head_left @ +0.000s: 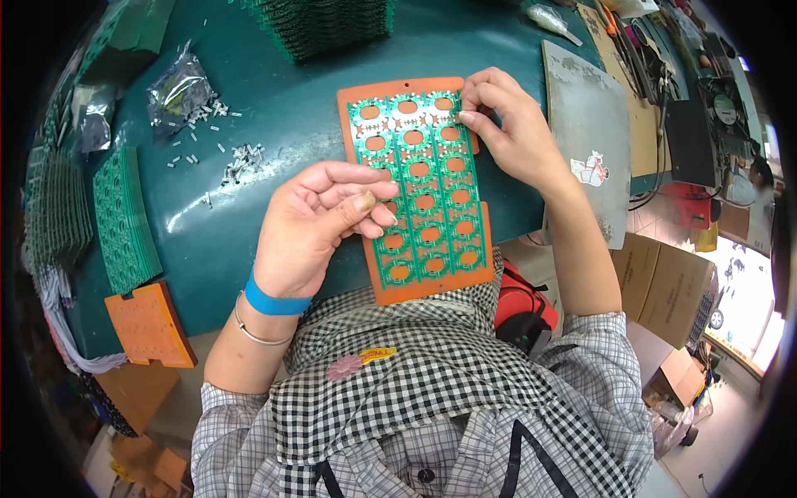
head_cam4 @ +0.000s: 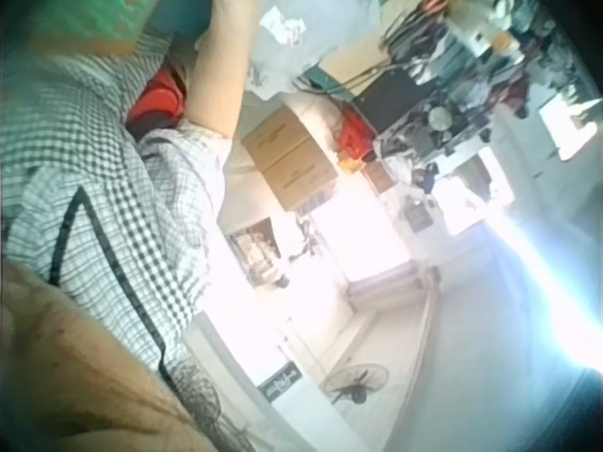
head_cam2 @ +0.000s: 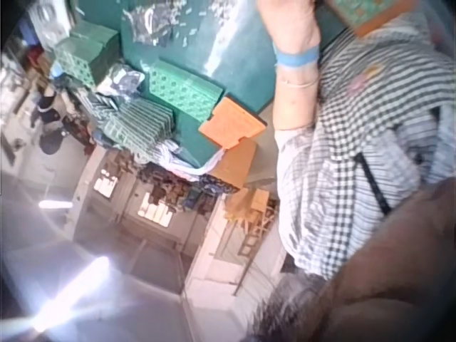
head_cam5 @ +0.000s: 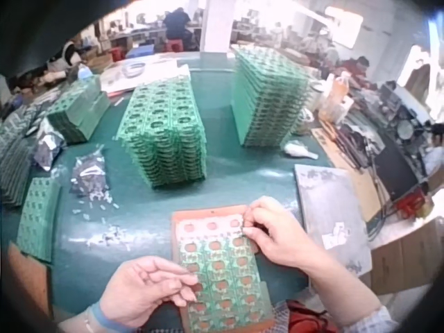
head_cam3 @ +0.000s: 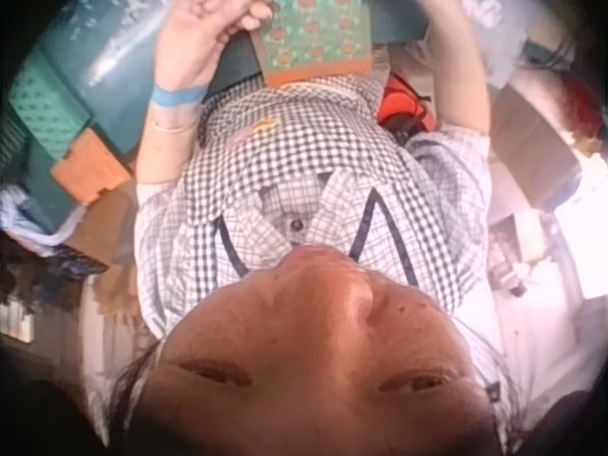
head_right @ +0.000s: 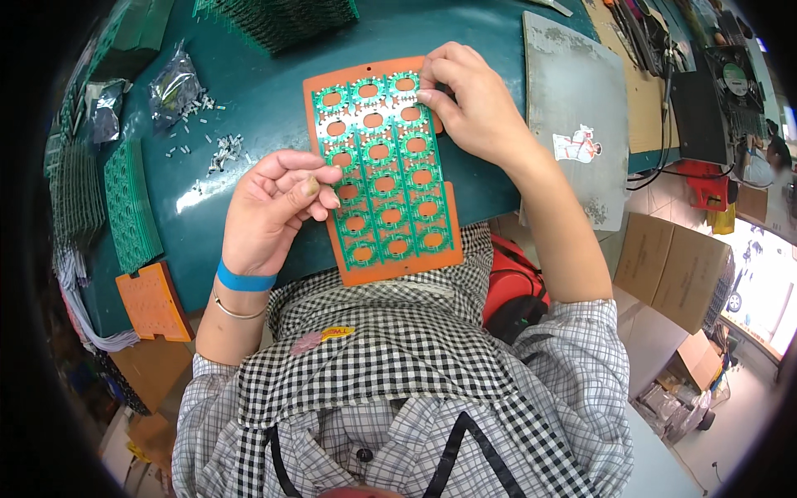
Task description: The person inserts small white cylindrical components into the holes of a green circuit board held in an orange jig. They repeatedly pick up components from a pile on the table and place them into the board's designated slots by hand.
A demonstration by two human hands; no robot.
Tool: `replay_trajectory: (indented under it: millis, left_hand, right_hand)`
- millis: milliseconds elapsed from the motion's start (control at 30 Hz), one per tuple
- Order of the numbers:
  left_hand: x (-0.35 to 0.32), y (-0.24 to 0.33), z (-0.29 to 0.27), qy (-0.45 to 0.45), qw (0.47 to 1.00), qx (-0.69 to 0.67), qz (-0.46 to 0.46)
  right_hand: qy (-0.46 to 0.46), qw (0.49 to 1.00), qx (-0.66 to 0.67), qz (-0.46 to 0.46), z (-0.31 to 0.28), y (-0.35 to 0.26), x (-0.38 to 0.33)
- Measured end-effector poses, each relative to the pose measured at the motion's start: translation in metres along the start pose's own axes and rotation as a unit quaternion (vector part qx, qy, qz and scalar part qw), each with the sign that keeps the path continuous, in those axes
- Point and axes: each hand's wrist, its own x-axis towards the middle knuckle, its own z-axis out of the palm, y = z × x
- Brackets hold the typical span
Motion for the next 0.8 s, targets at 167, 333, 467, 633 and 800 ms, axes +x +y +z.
replay_trajectory:
  millis: [167,333,467,633,800]
  left_hand:
    - [-0.0012,0.0017,0.0013,0.014,1.000,0.014,-0.010]
    - [-0.0005,-0.0011,0.0009,0.014,1.000,0.003,0.009]
    - [-0.0003,-0.0059,0.0033,0.023,0.998,0.036,0.040]
    - [-0.0002,-0.0061,-0.0030,-0.006,0.999,0.024,0.026]
    - [-0.0011,-0.0051,0.0016,0.007,0.999,0.031,0.018]
  right_hand:
    - [-0.010,1.000,-0.014,-0.008,0.0010,-0.0002,0.0008]
    - [-0.005,1.000,-0.023,-0.017,0.0017,0.0019,0.0011]
    - [0.000,0.999,-0.036,-0.031,0.0024,0.0013,0.0025]
    - [0.009,0.995,-0.072,-0.064,0.0052,0.0028,0.0034]
    - [0.017,0.988,-0.090,-0.122,0.0077,0.0051,0.0090]
